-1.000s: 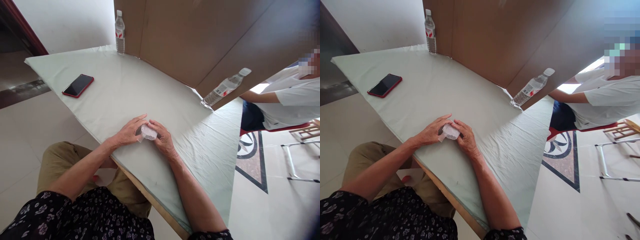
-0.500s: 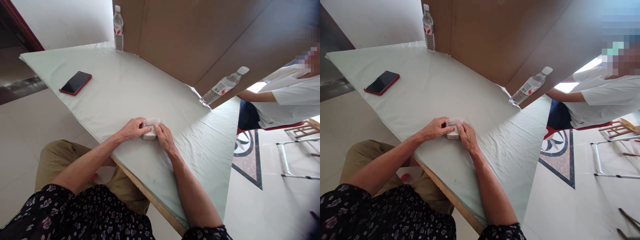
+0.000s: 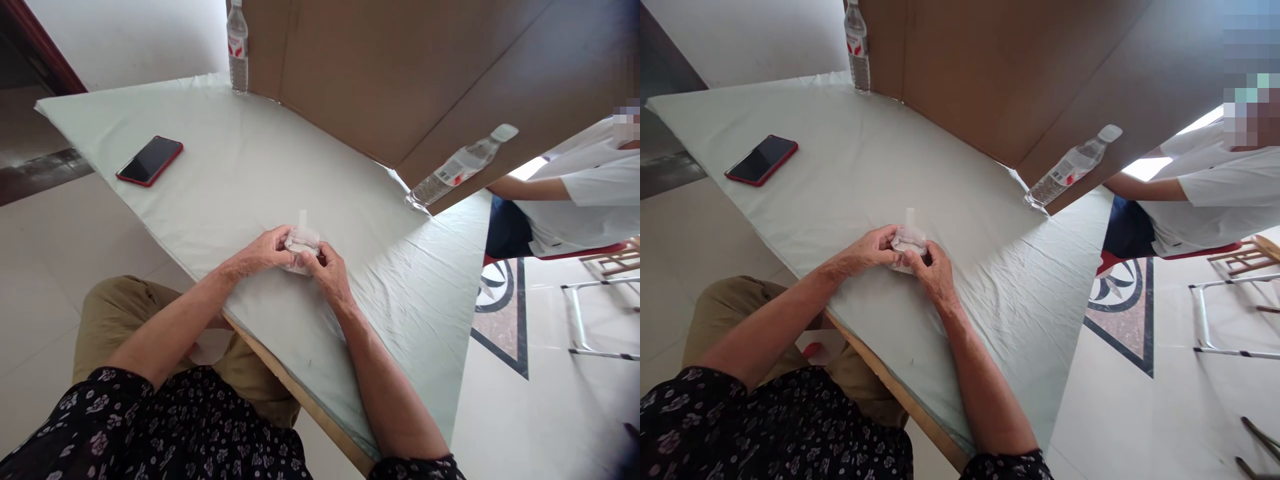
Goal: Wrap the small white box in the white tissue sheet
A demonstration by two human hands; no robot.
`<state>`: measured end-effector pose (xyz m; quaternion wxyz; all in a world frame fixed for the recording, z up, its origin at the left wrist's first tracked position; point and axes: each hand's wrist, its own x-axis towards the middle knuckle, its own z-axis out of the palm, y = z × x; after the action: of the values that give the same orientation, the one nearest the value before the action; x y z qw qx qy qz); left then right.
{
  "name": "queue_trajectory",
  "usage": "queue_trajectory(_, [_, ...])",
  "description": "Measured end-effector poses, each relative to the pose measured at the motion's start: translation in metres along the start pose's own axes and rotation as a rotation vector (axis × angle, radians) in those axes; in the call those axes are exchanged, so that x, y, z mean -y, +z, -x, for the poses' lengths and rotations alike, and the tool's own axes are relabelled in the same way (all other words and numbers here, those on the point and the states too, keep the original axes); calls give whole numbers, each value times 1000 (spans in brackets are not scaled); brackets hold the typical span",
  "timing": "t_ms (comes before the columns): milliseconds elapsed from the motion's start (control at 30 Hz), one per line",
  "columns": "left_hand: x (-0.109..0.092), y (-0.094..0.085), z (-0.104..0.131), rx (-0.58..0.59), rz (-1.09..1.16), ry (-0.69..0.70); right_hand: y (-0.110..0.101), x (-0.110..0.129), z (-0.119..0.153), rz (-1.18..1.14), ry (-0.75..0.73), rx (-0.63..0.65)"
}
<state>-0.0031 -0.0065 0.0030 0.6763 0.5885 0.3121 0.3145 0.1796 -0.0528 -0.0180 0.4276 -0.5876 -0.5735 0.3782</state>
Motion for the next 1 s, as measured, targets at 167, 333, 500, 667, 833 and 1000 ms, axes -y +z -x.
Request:
queue_trajectory(167, [-3,-2,1,26,6,-58,-2,5,2,-65,38,35])
queue_trajectory(333, [-6,-2,5,-10,-23,-60,0,8,4,-5,32,20])
queue_trajectory(500, [-2,-2,3,-62,-22,-112,-4,9,2,-95,22,-4])
queue_trajectory(667, [-1,-4,2,-31,-68,-96,-7,16,-19,-171,91,15])
queue_trajectory(833, [2,-7,2,1,-94,-44,-3,24,-42,-222,67,80])
queue_trajectory(1000, [9,-9,-1,-88,-139,-25,-3,32,-39,-98,-120,-62])
